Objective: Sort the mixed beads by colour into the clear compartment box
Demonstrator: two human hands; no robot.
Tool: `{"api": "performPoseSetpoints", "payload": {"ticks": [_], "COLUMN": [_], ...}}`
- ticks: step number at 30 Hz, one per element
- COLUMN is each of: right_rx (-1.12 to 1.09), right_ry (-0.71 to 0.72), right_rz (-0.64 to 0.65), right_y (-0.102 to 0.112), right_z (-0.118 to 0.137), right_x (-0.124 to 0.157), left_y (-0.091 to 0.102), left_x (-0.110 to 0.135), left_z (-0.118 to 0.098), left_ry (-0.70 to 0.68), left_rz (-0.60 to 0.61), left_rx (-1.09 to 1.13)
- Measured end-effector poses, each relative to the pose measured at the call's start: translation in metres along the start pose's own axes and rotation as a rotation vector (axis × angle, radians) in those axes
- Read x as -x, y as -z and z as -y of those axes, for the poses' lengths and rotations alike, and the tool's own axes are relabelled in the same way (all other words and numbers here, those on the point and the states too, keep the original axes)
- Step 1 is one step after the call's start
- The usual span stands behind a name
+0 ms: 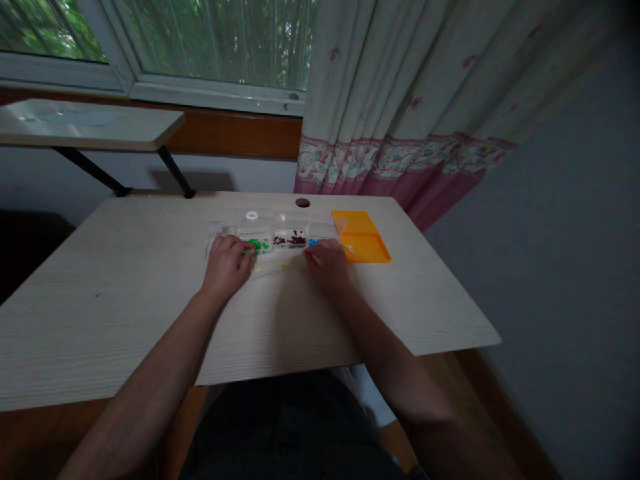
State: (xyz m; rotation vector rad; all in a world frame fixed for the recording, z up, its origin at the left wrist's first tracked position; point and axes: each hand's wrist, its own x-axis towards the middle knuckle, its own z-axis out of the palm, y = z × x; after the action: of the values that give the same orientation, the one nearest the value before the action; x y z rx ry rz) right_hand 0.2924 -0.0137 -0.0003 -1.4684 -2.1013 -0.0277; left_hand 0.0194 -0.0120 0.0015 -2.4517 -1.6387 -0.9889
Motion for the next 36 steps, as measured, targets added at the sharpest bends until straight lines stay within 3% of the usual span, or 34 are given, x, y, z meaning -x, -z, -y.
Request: {"api": "performPoseSetpoints", "payload": {"ticks": [8,15,25,36], "right_rx": [-0.008,0.064,0.038,0.008], "right_ry": [0.163,0.197,0.206,0.119], "right_rz": [0.108,0.145,0.123,0.158], "right_y": [-0.017,-0.021,-0.02,-0.008], "right_z": [0.03,0.043,0.043,0.031], "right_x": [0.006,0.009,0.009,0.01], "left_y": [-0.015,-0.017,-0.019,-0.021], "left_x": [0.003,0.004,0.005,0.007], "left_z": [-0.021,-0.025,-0.025,-0.032], "left_ry": [-0.138,-0.171,-0.183,-0.322], "left_rz": [0.161,0.177,0.183,0.207], "left_rx": [0.026,0.045,0.055,0.048]}}
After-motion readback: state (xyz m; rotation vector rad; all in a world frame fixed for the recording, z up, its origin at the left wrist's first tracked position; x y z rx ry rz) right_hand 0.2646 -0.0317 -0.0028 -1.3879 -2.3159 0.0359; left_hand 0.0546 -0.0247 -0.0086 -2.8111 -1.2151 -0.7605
